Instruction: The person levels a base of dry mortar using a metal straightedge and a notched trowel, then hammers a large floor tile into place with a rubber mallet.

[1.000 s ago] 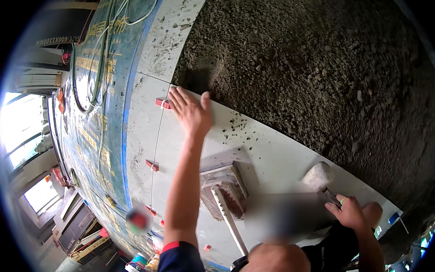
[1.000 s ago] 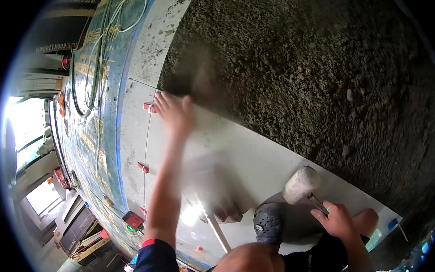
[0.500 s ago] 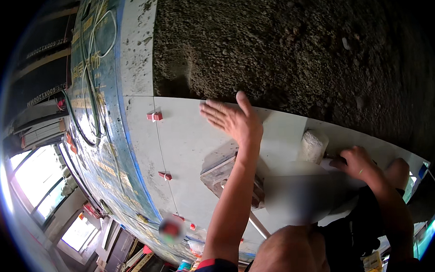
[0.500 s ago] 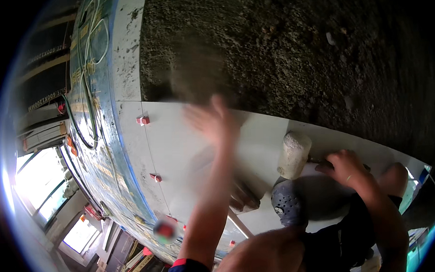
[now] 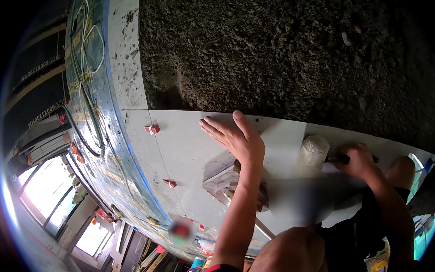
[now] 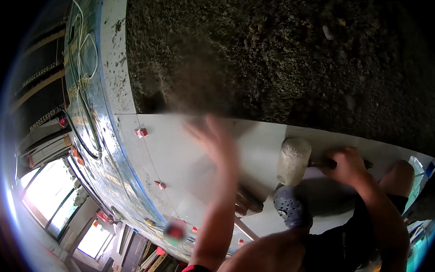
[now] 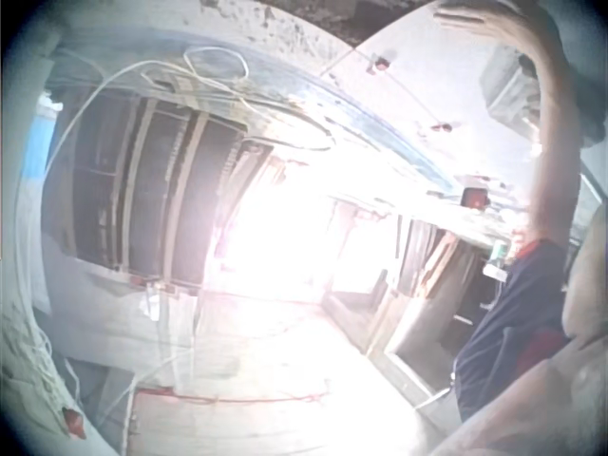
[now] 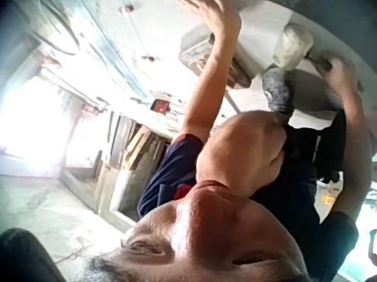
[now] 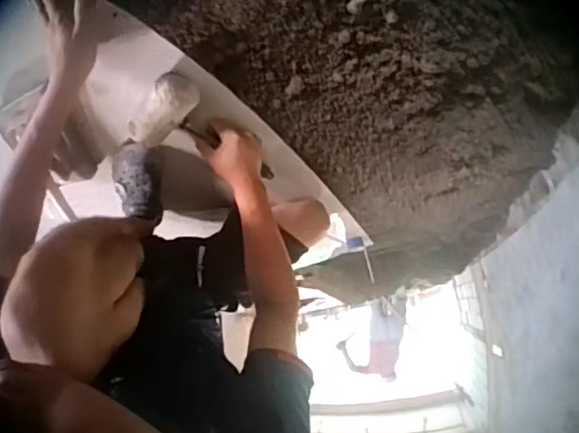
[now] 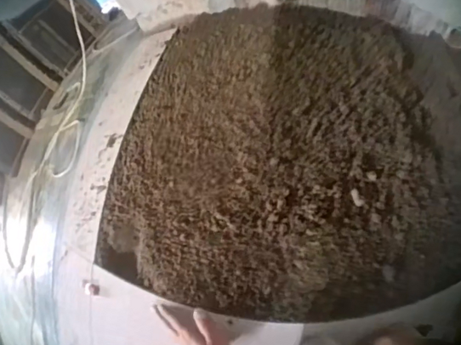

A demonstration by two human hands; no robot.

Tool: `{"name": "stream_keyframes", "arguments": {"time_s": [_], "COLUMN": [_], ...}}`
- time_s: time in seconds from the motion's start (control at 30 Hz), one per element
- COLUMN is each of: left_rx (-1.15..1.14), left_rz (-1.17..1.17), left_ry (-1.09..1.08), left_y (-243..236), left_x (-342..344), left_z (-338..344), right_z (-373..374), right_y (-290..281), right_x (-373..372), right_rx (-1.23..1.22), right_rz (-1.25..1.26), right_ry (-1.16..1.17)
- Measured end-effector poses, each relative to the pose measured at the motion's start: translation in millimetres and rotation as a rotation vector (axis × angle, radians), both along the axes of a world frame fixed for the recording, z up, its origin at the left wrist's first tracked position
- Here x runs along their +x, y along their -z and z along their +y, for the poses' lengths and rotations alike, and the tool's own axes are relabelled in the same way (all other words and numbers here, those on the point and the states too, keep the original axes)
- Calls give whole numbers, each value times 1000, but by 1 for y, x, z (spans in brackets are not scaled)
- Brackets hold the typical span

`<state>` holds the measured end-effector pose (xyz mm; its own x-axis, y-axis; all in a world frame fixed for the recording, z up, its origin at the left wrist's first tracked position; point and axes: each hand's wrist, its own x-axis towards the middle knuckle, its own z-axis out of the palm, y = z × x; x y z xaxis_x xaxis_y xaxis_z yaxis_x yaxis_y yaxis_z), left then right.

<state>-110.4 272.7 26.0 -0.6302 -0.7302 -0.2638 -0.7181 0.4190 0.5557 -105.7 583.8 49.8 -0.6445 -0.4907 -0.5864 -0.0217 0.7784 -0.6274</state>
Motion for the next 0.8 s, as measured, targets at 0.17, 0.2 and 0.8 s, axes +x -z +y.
{"name": "stream_keyframes", "arguments": {"time_s": [0.17,0.2,0.8], "left_rx": [-314,-266,-97], "left_rz": [-123,-33,393], "left_ry": [146,231,113], "left_y": [4,0,-10], "left_x": [-28,-37,-63], "left_z": [8,13,14], "right_z": [-4,-4,-12], "right_y": [6,5,-6], "right_x": [-4,-6,0], "right_rx": [-33,-11,194], "right_rz": [107,36,15], "right_ry": [-85,-63,-63]}}
